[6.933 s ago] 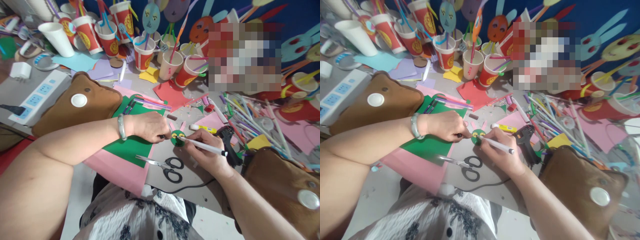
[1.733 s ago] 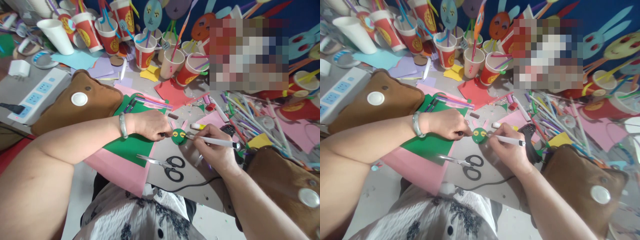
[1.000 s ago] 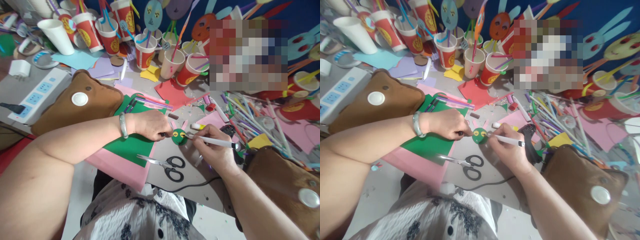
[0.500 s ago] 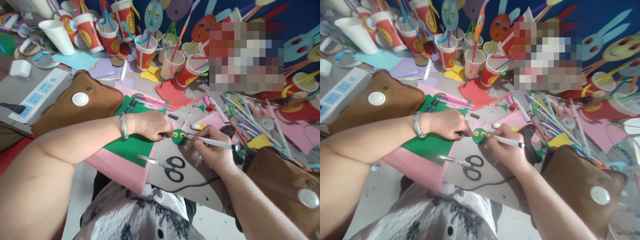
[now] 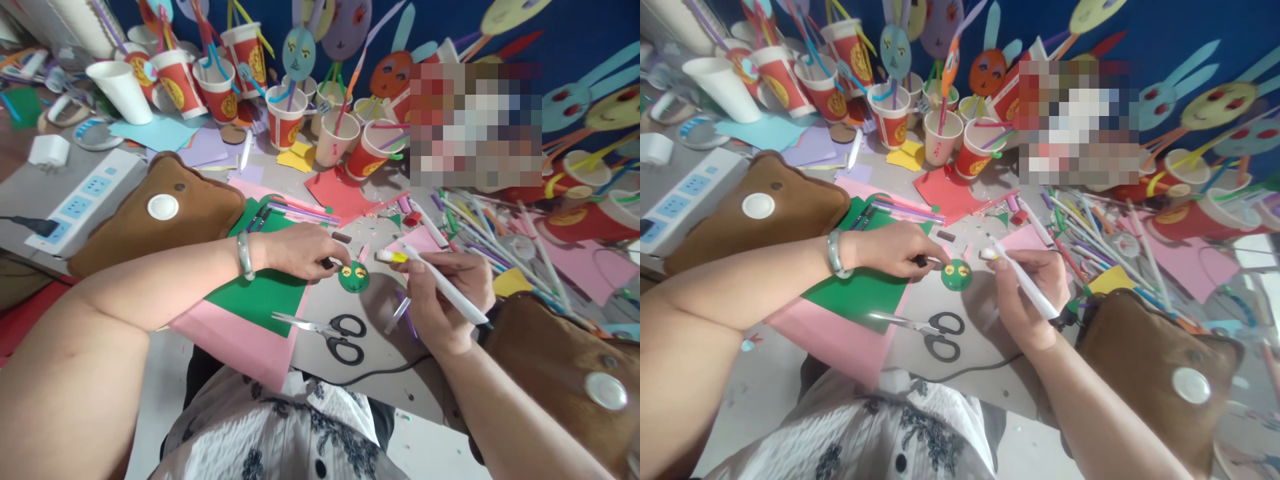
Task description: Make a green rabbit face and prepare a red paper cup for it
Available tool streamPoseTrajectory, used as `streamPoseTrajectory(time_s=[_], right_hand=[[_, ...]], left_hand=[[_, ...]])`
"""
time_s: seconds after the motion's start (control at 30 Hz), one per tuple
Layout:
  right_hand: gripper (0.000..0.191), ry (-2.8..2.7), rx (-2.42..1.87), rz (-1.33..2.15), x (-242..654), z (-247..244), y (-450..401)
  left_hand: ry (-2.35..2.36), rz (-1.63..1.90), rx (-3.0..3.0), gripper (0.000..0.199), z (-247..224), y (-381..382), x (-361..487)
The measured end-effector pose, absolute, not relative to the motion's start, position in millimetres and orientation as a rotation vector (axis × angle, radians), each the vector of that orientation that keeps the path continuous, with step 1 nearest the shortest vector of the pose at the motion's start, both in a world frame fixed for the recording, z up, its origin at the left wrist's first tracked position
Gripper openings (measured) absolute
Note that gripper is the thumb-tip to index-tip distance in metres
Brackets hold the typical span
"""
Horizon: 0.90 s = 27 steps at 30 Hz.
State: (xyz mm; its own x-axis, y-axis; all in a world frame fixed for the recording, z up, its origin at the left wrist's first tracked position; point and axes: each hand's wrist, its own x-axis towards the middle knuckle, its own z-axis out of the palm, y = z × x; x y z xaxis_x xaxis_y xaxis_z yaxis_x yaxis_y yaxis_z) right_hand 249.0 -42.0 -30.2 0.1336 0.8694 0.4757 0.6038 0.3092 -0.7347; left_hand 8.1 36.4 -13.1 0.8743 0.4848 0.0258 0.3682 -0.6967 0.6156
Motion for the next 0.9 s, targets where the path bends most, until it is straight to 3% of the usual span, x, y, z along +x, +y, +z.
streamPoseTrajectory(time_s=[0.33,0.6,0.9], right_hand=[[0.01,-1.49,-1.143,0.277,241.7,-26.5,-44.5],[0.048,-1.605,-0.925,0.4,245.3,-35.3,-38.7],[0.043,-1.875,-0.958,0.358,248.1,-30.1,-48.3]], left_hand=[[0.835,0.727,1.958,0.016,-10.9,26.9,12.4],[0.695,0.537,1.996,0.014,-2.9,12.7,16.7],[0.603,0.322,2.042,0.021,5.6,-9.5,22.5]])
